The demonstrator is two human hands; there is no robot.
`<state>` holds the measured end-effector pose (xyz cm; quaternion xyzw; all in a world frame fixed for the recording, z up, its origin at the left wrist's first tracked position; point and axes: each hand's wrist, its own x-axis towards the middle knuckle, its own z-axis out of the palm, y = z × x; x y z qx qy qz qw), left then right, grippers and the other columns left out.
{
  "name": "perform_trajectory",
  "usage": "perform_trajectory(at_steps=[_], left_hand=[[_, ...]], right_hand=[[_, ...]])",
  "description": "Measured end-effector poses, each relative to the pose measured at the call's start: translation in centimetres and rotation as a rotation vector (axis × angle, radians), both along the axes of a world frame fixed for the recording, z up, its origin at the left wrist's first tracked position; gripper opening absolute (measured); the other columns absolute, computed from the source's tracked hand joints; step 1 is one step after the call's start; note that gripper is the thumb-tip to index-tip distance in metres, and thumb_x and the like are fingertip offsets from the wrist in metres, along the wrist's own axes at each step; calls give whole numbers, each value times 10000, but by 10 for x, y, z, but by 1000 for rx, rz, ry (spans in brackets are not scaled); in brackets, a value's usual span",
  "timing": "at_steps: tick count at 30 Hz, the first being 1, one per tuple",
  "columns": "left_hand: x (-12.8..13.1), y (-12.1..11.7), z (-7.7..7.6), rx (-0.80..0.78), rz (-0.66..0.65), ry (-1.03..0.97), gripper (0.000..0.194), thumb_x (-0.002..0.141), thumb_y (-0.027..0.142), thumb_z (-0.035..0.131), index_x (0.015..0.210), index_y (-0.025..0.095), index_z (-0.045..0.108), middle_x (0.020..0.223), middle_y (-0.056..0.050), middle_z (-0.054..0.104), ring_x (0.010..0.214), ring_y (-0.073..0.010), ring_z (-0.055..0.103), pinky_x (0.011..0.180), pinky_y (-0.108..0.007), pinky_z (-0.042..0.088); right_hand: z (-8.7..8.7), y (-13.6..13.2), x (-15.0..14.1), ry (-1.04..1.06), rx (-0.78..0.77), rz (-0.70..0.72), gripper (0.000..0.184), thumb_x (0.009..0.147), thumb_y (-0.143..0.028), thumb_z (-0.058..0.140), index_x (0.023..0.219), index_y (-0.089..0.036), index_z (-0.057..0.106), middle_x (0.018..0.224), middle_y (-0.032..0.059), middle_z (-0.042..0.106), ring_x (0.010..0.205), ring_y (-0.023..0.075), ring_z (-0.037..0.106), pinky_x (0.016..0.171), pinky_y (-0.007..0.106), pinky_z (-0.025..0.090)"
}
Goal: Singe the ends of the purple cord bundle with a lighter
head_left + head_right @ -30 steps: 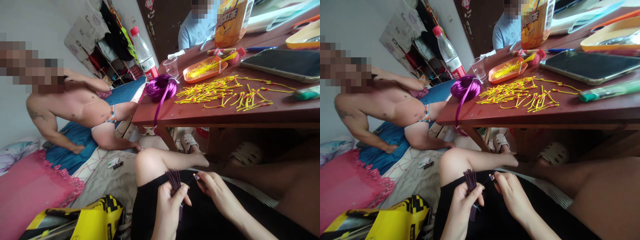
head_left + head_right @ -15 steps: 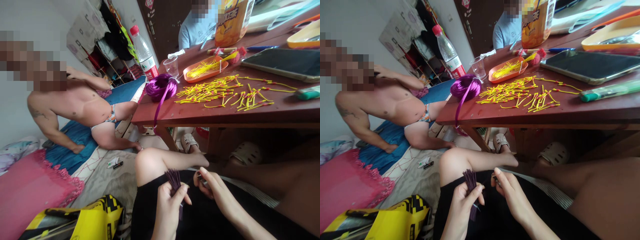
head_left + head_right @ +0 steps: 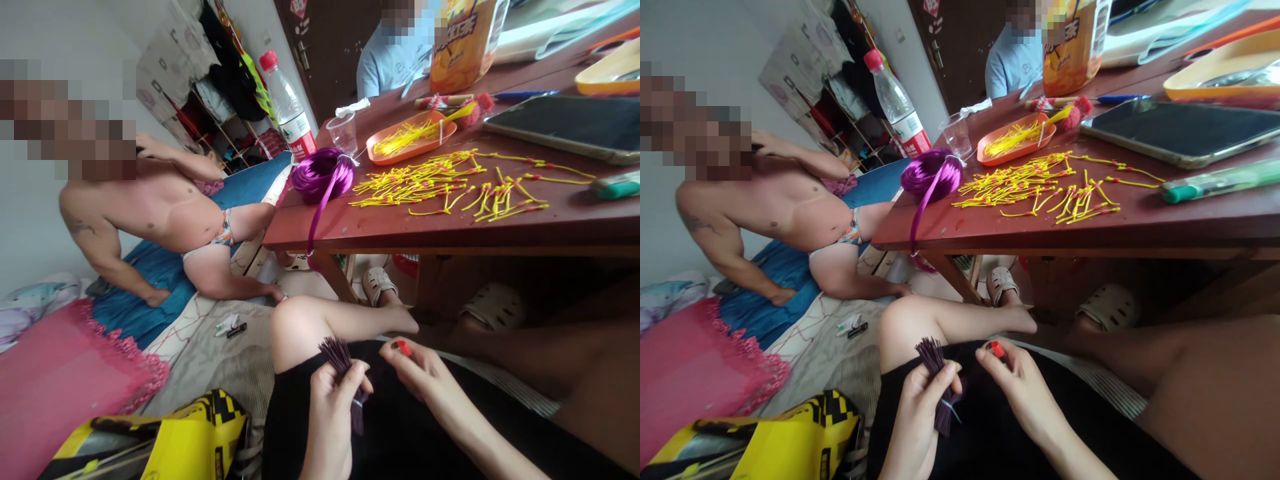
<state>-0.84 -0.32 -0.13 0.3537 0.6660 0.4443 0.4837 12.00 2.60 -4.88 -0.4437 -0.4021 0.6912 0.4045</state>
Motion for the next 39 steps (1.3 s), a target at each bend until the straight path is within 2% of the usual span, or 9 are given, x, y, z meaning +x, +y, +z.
perform_trajectory(at_steps=[3,7,11,21,28,32,34,37,39], left_hand=[[3,1,4,-1,-40,33,276,715,310,624,500,145,570,512,3,522,580,-123,468,590,-215,368],[8,2,9,5,-57,64,266,689,295,634,474,151,575,466,3,518,556,-130,471,595,-223,367],[7,2,7,11,-118,136,290,700,312,617,463,153,569,465,5,528,511,-121,458,540,-220,351],[2,2,2,19,-192,188,286,732,316,597,500,148,586,481,0,539,512,-121,459,541,-216,353],[4,1,3,9,-122,149,228,702,319,630,573,131,633,452,2,547,495,-120,468,542,-220,357],[5,0,2,5,-130,70,265,699,331,637,540,119,627,486,-19,578,513,-123,496,546,-219,372],[5,0,1,-2,-101,34,266,699,343,640,559,116,638,556,-41,623,587,-150,547,594,-228,403],[1,0,-1,10,-18,-20,231,714,353,628,746,128,672,720,-54,672,734,-187,586,679,-247,426],[-1,0,-1,32,-19,-10,226,734,356,605,696,141,665,743,-46,668,763,-183,580,699,-242,414]], right_hand=[[6,-2,4,-47,8,-42,431,807,-555,365,621,-178,458,506,-55,311,482,96,284,460,224,248],[9,-5,3,-171,-67,-60,460,758,-602,386,555,-190,395,548,-24,375,538,123,350,521,246,308],[3,-6,1,-201,-18,-41,446,764,-562,389,504,-203,339,500,-37,325,501,115,316,490,243,285],[-6,-7,0,-209,7,-93,444,772,-536,409,504,-184,432,494,-23,389,502,121,366,478,233,304],[3,-5,-1,8,21,-64,443,767,-565,434,600,-165,521,454,-55,352,450,95,318,454,221,287],[12,-5,-9,195,36,-3,335,678,-478,611,678,-145,572,462,-39,471,473,101,403,504,227,328],[10,-4,-10,153,43,-17,308,662,-438,633,630,-137,575,506,-14,519,504,111,429,522,234,338],[-2,0,-8,13,50,-1,316,642,-427,640,553,-139,549,494,-33,459,488,97,369,491,230,304],[-9,3,-4,-38,46,41,305,639,-412,647,550,-137,548,495,-37,448,493,98,366,494,231,301]])
